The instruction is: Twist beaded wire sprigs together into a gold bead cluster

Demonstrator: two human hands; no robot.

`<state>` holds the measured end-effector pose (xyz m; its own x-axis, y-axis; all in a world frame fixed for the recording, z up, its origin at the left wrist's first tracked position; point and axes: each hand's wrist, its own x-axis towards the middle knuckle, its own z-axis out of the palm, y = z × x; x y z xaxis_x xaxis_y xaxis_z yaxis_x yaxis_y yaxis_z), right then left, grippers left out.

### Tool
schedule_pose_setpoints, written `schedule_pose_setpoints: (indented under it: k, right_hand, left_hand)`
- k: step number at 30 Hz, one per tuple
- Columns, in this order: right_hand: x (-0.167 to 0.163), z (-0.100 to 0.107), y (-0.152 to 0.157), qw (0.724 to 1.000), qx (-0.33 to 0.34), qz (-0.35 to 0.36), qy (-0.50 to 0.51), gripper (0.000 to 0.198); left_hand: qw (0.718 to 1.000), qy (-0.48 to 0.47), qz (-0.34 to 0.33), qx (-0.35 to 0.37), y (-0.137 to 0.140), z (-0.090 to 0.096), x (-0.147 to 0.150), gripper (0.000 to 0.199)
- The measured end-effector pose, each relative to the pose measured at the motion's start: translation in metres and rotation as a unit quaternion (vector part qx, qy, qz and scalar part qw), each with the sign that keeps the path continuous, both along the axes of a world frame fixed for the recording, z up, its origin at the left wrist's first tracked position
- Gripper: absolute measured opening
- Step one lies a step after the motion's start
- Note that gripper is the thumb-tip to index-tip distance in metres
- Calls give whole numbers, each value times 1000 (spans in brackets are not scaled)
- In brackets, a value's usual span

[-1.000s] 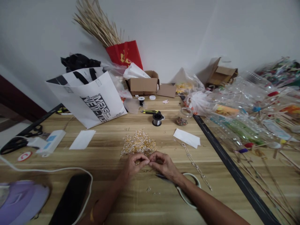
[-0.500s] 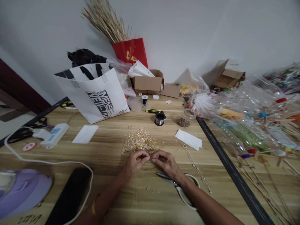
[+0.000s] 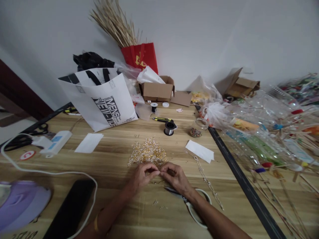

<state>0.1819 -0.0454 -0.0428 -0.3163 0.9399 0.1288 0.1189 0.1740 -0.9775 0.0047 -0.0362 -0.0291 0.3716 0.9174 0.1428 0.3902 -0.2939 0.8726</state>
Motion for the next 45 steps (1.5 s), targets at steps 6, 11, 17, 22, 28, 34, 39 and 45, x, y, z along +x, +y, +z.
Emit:
schedule_pose_setpoints:
  k: [6, 11, 17, 22, 28, 34, 39, 45]
  right_hand:
    - [-2, 2, -1, 1000, 0, 3, -17, 16]
    - [-2, 2, -2, 1000, 4, 4, -31, 12]
    - [0, -2, -2, 991, 96, 3, -90, 13]
    - [1, 1, -3, 983, 158, 10, -95, 14]
    - [2, 2, -1, 983, 157, 7, -97, 15]
    - [4, 0, 1, 985, 142, 7, -99, 14]
    - [5, 1, 2, 984, 152, 12, -94, 15]
    - [4, 2, 2, 987, 130, 0, -99, 12]
  left_hand:
    - [1000, -10, -4, 16, 1, -3, 0, 19]
    - [1000, -3, -5, 18, 1, -2, -1, 19]
    - [999, 16, 30, 23, 2, -3, 0, 13]
    - [999, 11, 35, 25, 2, -5, 1, 12]
    - [999, 5, 34, 31, 2, -5, 1, 11]
    - [999, 1, 34, 32, 0, -4, 1, 12]
    - [999, 7, 33, 37, 1, -5, 1, 13]
    - [998, 7, 29, 50, 1, -6, 1, 15]
